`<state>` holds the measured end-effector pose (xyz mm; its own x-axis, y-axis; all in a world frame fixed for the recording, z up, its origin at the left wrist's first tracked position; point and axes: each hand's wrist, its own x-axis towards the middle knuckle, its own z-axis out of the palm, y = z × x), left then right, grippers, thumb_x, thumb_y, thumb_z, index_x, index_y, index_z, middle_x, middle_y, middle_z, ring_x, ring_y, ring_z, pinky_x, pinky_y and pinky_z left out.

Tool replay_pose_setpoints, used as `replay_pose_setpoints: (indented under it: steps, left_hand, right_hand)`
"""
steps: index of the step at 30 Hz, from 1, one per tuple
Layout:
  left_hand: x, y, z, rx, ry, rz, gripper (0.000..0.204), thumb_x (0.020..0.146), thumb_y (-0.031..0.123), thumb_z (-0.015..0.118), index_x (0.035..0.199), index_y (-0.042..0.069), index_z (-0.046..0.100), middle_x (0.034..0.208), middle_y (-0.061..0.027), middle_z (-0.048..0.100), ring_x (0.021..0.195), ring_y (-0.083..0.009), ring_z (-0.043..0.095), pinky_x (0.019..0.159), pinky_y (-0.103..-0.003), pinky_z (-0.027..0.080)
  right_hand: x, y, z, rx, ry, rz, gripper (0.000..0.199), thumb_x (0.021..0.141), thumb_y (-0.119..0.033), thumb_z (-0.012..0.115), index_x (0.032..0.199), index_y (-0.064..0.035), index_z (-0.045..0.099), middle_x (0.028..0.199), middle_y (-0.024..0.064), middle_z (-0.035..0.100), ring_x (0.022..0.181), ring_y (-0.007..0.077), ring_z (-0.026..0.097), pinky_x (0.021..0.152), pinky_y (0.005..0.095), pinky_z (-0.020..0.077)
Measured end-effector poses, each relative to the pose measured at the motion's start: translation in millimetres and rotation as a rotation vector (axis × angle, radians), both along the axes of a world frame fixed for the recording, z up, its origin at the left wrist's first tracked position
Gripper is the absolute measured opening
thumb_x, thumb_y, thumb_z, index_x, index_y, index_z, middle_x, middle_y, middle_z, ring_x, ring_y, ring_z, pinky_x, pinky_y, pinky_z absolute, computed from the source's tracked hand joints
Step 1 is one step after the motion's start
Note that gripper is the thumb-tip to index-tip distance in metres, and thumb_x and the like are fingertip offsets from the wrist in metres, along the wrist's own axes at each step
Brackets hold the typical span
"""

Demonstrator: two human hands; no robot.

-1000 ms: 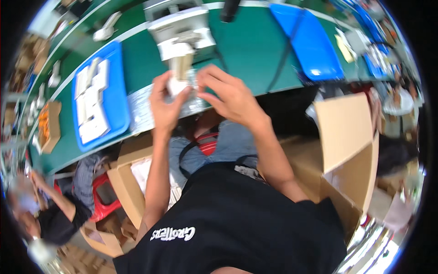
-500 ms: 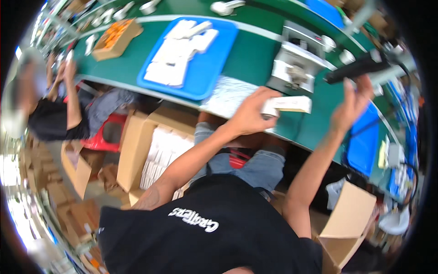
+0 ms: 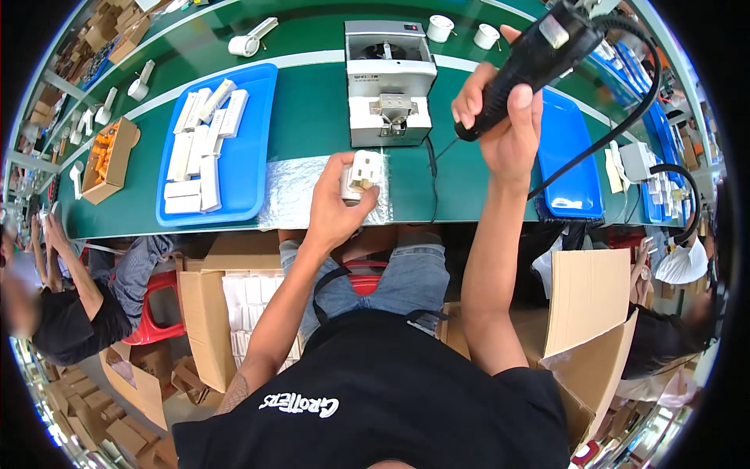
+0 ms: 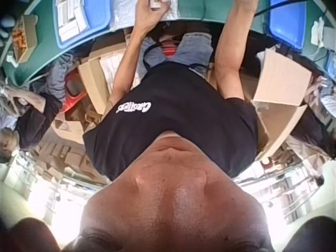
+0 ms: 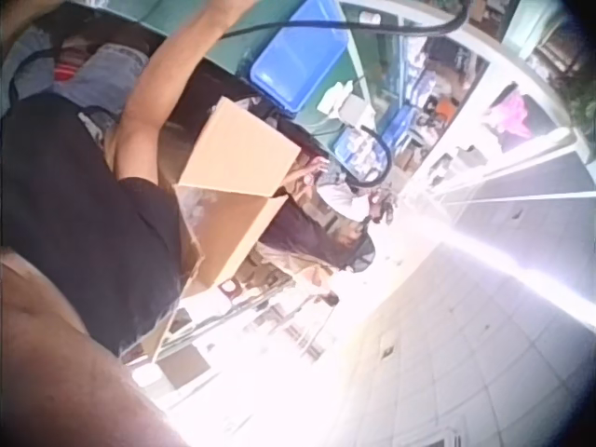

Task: Using a handheld processing tool to treat small white plastic components and placing them into a box for shipping.

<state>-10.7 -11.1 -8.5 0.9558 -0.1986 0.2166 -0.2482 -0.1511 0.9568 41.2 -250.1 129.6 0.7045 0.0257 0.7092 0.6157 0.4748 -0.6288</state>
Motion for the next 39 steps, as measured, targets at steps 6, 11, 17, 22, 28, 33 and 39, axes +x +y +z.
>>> replay_pose_setpoints:
  steps: [6,11,17,22,28,33,39]
  left_hand:
    - [-2.5,14.0,13.7,0.129,-0.080,-0.074,0.058,0.080,0.008,0.084,0.133,0.002,0.060,0.127,-0.0151,0.064,0.114,-0.0310,0.066,0.101,-0.037,0.052]
    - [4.5,25.1,24.4,0.235,-0.149,-0.184,0.066,0.080,0.011,0.090,0.139,0.004,0.061,0.133,-0.0157,0.064,0.123,-0.0341,0.065,0.107,-0.040,0.051]
    - [5.9,27.4,12.8,0.208,-0.186,-0.065,0.068,0.080,0.007,0.090,0.142,0.005,0.061,0.137,-0.0163,0.065,0.127,-0.0346,0.065,0.109,-0.041,0.051]
    - [7.5,25.0,8.0,0.123,-0.150,0.026,0.065,0.084,0.005,0.086,0.143,0.002,0.059,0.134,-0.0126,0.065,0.124,-0.0259,0.065,0.111,-0.037,0.049]
    - [10.0,25.6,6.9,0.128,-0.152,0.043,0.069,0.079,0.008,0.091,0.142,0.002,0.062,0.136,-0.0166,0.066,0.124,-0.0329,0.067,0.108,-0.040,0.052]
    - [10.4,24.6,4.9,0.136,-0.145,0.058,0.072,0.078,0.008,0.093,0.143,0.001,0.062,0.137,-0.0161,0.066,0.125,-0.0319,0.067,0.108,-0.039,0.052]
    - [9.4,25.4,2.5,0.126,-0.167,0.045,0.072,0.081,0.005,0.090,0.146,0.002,0.060,0.133,-0.0109,0.065,0.121,-0.0223,0.066,0.107,-0.035,0.051]
  right_hand:
    - [14.9,46.7,40.4,0.123,-0.058,-0.239,0.048,0.111,-0.029,0.065,0.144,0.0008,0.050,0.076,0.0051,0.063,0.056,0.0113,0.058,0.051,0.0246,0.0460]
    - [49.0,63.2,39.3,-0.017,-0.197,-0.380,0.039,0.113,-0.032,0.060,0.136,-0.0015,0.052,0.073,0.0054,0.060,0.053,0.0105,0.054,0.048,0.0238,0.0441]
    - [46.8,73.8,35.6,-0.046,-0.087,-0.351,0.030,0.113,-0.029,0.061,0.126,-0.0025,0.054,0.072,0.0038,0.060,0.052,0.0094,0.053,0.047,0.0234,0.0427]
    - [35.3,66.6,39.0,-0.088,-0.078,-0.356,0.031,0.113,-0.029,0.060,0.127,-0.0022,0.054,0.071,0.0036,0.060,0.052,0.0091,0.053,0.047,0.0231,0.0424]
    - [6.0,60.3,25.0,-0.056,-0.167,-0.182,0.049,0.114,-0.048,0.050,0.104,-0.0003,0.046,0.073,0.0148,0.059,0.052,0.0192,0.058,0.050,0.0347,0.0489]
    - [6.9,85.8,19.0,-0.029,-0.265,-0.143,0.036,0.116,-0.038,0.050,0.113,-0.0023,0.045,0.074,0.0157,0.061,0.053,0.0186,0.059,0.049,0.0312,0.0502]
    - [1.4,103.3,19.8,0.044,-0.102,-0.172,0.031,0.115,-0.032,0.055,0.123,-0.0031,0.049,0.073,0.0117,0.061,0.051,0.0143,0.056,0.047,0.0267,0.0469]
